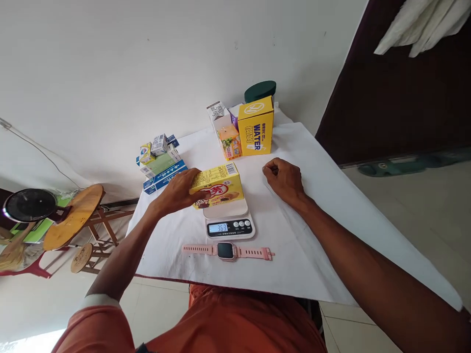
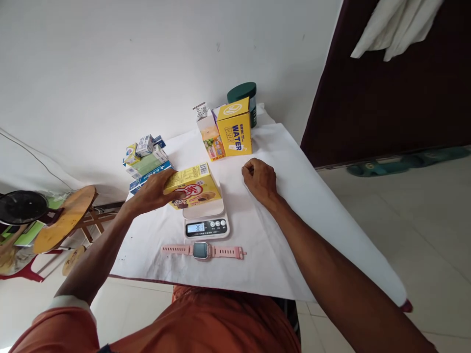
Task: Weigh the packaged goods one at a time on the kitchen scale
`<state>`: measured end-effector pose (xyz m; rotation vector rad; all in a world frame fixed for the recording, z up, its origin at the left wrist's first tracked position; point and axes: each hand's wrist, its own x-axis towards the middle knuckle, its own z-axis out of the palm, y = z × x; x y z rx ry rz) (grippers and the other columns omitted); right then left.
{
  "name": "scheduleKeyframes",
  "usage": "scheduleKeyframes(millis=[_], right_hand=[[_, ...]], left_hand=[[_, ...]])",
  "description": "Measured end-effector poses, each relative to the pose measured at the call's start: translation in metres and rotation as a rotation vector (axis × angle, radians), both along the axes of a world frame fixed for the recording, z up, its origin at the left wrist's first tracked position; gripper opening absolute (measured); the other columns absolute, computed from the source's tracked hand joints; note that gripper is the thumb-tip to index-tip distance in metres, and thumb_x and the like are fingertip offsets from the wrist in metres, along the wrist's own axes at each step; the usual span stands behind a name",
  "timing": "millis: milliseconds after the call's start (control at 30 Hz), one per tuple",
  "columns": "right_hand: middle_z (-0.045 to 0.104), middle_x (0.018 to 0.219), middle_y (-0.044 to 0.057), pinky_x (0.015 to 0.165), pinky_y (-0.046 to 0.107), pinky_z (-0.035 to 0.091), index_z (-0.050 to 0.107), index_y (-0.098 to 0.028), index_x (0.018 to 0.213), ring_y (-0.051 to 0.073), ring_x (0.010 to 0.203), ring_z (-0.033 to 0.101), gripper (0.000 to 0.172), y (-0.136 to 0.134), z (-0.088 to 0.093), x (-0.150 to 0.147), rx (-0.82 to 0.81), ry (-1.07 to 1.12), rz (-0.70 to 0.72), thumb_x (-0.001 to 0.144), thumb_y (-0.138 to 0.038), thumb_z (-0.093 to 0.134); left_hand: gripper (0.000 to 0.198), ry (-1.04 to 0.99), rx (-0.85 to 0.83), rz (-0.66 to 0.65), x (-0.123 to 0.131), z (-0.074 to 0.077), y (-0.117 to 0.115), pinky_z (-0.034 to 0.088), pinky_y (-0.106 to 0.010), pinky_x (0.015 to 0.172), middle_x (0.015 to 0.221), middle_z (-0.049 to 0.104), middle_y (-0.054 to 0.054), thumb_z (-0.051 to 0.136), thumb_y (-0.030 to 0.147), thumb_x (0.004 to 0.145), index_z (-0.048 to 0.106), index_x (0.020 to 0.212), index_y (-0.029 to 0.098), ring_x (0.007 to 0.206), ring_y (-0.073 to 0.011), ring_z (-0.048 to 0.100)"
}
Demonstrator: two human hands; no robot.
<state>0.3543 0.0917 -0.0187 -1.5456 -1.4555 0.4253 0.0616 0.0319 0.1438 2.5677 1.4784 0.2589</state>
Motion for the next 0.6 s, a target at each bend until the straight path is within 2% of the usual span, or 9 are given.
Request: scheduleKeyframes(millis=[133,233,300,433,500,600], right_hand=[[0.072,0.081,0.006,0.078,0.036,0.050,0.055,-0.025,0.074,0.022,0.075,0.064,0.008,-0.003,0.004,0.000,0.004,0.007,0.011,0.082,-0.025,0.057],[0.072,0.080,0.006,0.077,0.034,0.051,0.057,-0.024,0.075,0.021,0.074,0.064,0.008,-0.011,0.015,-0.003,0.034,0.060,0.083,0.083,-0.026,0.057],[0.071,0.078,0.004,0.074,0.032,0.051,0.060,-0.023,0.077,0.020,0.073,0.066,0.008,-0.017,0.024,-0.006,-0.005,0.143,0.199,0.084,-0.028,0.059],[0.070,0.072,0.001,0.062,0.028,0.048,0.063,-0.022,0.080,0.016,0.061,0.065,0.012,-0.027,0.033,-0.016,-0.211,0.258,0.444,0.086,-0.031,0.058],[0.067,0.068,-0.001,0.063,0.028,0.047,0.062,-0.022,0.077,0.014,0.057,0.062,0.012,-0.028,0.031,-0.019,-0.236,0.215,0.451,0.085,-0.029,0.057],[0.066,0.065,-0.001,0.066,0.028,0.047,0.060,-0.023,0.077,0.015,0.060,0.062,0.010,-0.028,0.026,-0.020,-0.199,0.160,0.397,0.084,-0.028,0.056]], left_hand=[[0.065,-0.002,0.033,-0.014,-0.002,-0.002,-0.002,0.054,-0.049,0.099,0.127,0.070,-0.014,0.076,0.061,0.086,0.059,0.135,0.022,0.116,-0.0345,0.067],[0.080,-0.041,0.056,-0.025,-0.003,0.003,-0.008,0.051,-0.050,0.108,0.136,0.065,-0.015,0.079,0.064,0.085,0.051,0.147,0.023,0.128,-0.0348,0.064],[0.079,-0.062,0.072,-0.029,-0.002,0.006,-0.011,0.052,-0.049,0.108,0.136,0.065,-0.014,0.077,0.066,0.087,0.050,0.147,0.023,0.129,-0.0337,0.064],[0.074,-0.046,0.100,-0.021,0.000,0.007,-0.013,0.052,-0.049,0.106,0.138,0.065,-0.015,0.074,0.065,0.090,0.051,0.146,0.022,0.130,-0.0335,0.064],[0.064,-0.010,0.089,-0.012,0.001,0.007,-0.012,0.051,-0.049,0.104,0.134,0.068,-0.015,0.069,0.062,0.094,0.055,0.141,0.021,0.126,-0.0328,0.065],[0.048,0.046,0.038,0.006,-0.003,0.015,-0.004,0.053,-0.045,0.093,0.115,0.073,-0.011,0.066,0.059,0.096,0.064,0.123,0.020,0.107,-0.0295,0.069]])
